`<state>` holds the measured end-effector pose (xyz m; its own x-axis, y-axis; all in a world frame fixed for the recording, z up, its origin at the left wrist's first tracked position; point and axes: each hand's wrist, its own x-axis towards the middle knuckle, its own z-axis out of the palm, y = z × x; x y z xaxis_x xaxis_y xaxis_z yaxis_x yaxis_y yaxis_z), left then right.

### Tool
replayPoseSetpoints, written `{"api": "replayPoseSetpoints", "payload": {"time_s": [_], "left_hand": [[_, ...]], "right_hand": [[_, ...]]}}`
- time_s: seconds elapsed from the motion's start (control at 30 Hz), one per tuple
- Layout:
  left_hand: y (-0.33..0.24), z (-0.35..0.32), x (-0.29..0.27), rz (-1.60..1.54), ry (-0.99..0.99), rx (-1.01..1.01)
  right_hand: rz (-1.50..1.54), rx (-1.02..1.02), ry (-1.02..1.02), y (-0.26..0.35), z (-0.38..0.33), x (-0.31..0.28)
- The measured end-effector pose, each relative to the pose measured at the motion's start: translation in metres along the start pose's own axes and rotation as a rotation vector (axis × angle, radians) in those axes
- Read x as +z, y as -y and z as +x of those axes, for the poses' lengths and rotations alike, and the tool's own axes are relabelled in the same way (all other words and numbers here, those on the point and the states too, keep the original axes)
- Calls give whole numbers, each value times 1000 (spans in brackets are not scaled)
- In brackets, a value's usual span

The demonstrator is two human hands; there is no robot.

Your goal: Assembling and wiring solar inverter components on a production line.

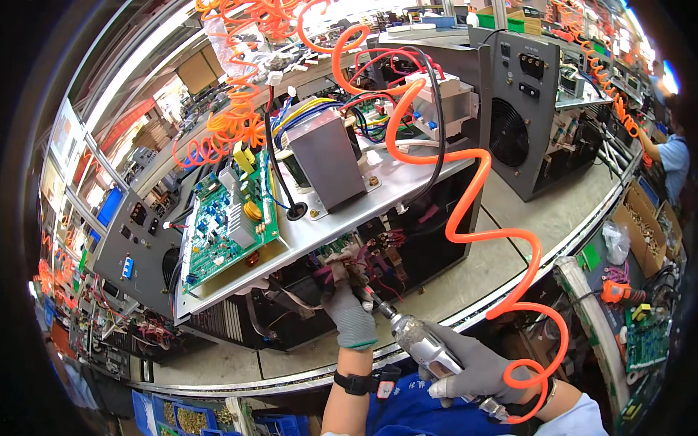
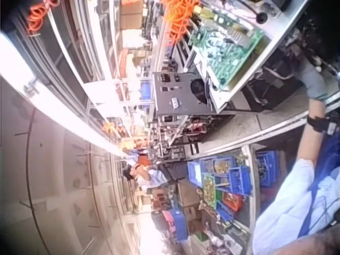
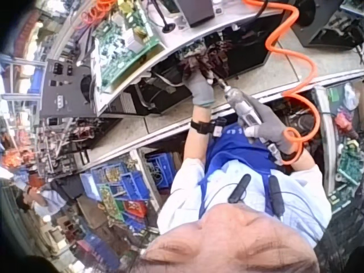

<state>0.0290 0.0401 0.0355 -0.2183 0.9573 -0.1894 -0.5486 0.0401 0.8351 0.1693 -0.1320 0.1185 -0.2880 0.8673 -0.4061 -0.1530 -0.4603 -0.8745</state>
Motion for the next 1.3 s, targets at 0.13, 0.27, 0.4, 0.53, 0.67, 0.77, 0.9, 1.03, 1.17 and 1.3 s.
{"api": "replayPoseSetpoints", "payload": {"time_s": [0.13, 0.27, 0.4, 0.53, 0.67, 0.77, 0.9, 1.03, 1.17, 1.3], "left_hand": [[-6, -2, 0, 49, 26, -16], [-7, -4, 0, 59, 34, -1], [-7, -8, -9, -123, 139, -105], [-4, -19, -29, -562, 276, -216], [-1, -31, -39, -839, 527, -263], [-2, -38, -33, -897, 610, -250], [-6, -44, -22, -989, 678, -231], [-8, -45, -16, -968, 664, -212], [-7, -44, -15, -942, 642, -190], [-6, -43, -14, -906, 651, -161]], "right_hand": [[36, -36, 11, -10, 3, -1], [590, -54, 177, -32, 10, 6], [857, -81, 250, -44, 11, 14], [751, -119, 203, -41, 8, 18], [786, -102, 193, -38, 7, 19], [767, -124, 198, -35, 8, 22], [590, -77, 67, -29, 7, 33], [444, -36, -80, -19, 8, 50], [409, -15, -130, -13, 10, 60], [352, -21, -132, -14, 11, 60]]}}
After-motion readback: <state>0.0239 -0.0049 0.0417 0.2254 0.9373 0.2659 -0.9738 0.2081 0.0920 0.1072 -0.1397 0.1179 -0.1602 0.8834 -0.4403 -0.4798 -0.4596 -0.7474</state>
